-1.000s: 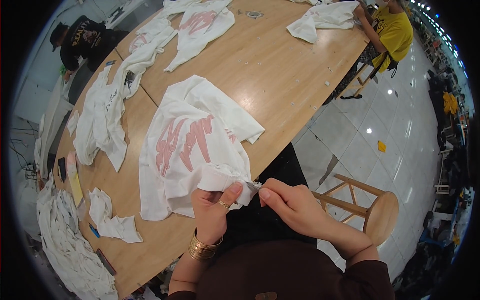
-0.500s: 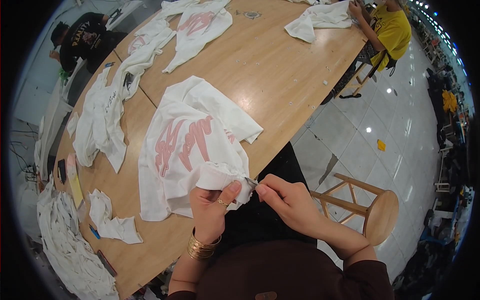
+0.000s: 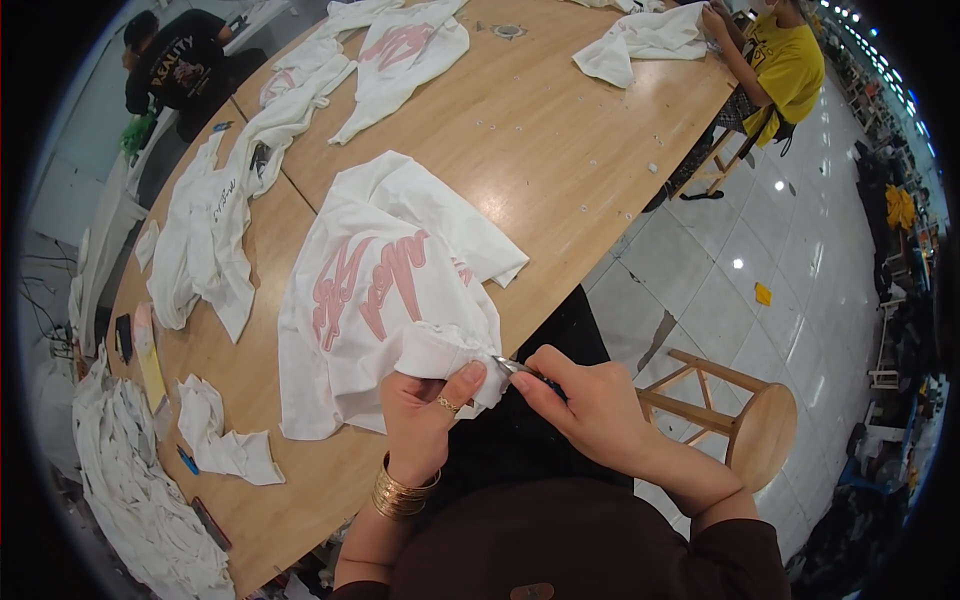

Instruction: Trimming loose threads and excess fabric from white t-shirts using thread snips.

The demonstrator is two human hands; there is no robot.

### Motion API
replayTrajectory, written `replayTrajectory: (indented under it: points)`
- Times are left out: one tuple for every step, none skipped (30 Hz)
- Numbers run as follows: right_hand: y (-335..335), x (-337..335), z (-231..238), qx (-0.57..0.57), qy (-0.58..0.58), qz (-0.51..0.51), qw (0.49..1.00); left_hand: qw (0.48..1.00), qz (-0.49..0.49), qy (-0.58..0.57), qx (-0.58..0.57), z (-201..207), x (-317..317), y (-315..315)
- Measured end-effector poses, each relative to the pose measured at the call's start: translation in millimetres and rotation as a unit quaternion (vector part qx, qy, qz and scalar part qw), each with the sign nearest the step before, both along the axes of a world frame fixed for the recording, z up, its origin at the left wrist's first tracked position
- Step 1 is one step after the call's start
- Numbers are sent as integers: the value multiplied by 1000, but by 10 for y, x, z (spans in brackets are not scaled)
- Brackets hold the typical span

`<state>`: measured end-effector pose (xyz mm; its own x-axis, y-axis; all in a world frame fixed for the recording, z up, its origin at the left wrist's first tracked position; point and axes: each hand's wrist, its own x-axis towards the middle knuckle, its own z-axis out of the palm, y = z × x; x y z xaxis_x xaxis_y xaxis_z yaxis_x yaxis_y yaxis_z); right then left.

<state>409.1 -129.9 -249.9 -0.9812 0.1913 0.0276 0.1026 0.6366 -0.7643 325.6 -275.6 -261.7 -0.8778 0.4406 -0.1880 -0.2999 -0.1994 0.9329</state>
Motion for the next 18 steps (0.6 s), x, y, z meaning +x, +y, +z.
replayTrajectory:
  points:
    - [1,-4,3,-25,-11,-6,1000,1000,-4,1,2,1,0,1]
    - [3,-9,4,-49,-23,-13,998,1000,-4,1,2,0,-3,1]
    - [8,-14,3,-49,-23,-13,998,1000,-5,0,-1,-3,-7,1]
    - [14,-20,1,-83,-32,-10,996,1000,-7,-1,-3,-7,-10,1]
    - [17,-22,1,-118,-41,-6,992,1000,-7,-1,-3,-10,-12,-2]
    - [19,-21,5,-118,-41,-6,992,1000,-7,-2,-2,-17,-12,-5]
    - [21,-18,13,-109,-42,-4,993,1000,-8,-4,0,-24,-12,-9]
    - [22,-17,20,-100,-42,-1,994,1000,-8,-4,0,-33,-10,-14]
    - [22,-15,25,-100,-42,-1,994,1000,-11,2,-4,-43,-9,-21]
    - [19,-11,29,-67,-36,-1,997,1000,-14,8,-8,-48,-8,-24]
    - [15,-7,30,-34,-30,-1,999,1000,-14,8,-8,-41,-4,-17]
    - [8,-2,23,-33,-30,-1,999,1000,-11,19,-6,-28,4,-5]
    - [-2,2,9,10,-13,-2,1000,999,-9,30,-3,-21,8,2]
    - [-7,4,2,53,5,-3,999,999,-9,30,-3,-32,9,-3]
    - [-8,2,5,53,5,-3,999,999,-16,44,-10,-52,14,-14]
    - [-10,2,11,70,17,-6,997,998,-23,57,-16,-64,16,-22]
    - [-11,5,14,88,28,-9,996,998,-23,57,-16,-65,17,-28]
    - [-10,6,13,88,28,-9,996,996,-30,78,-28,-66,18,-33]
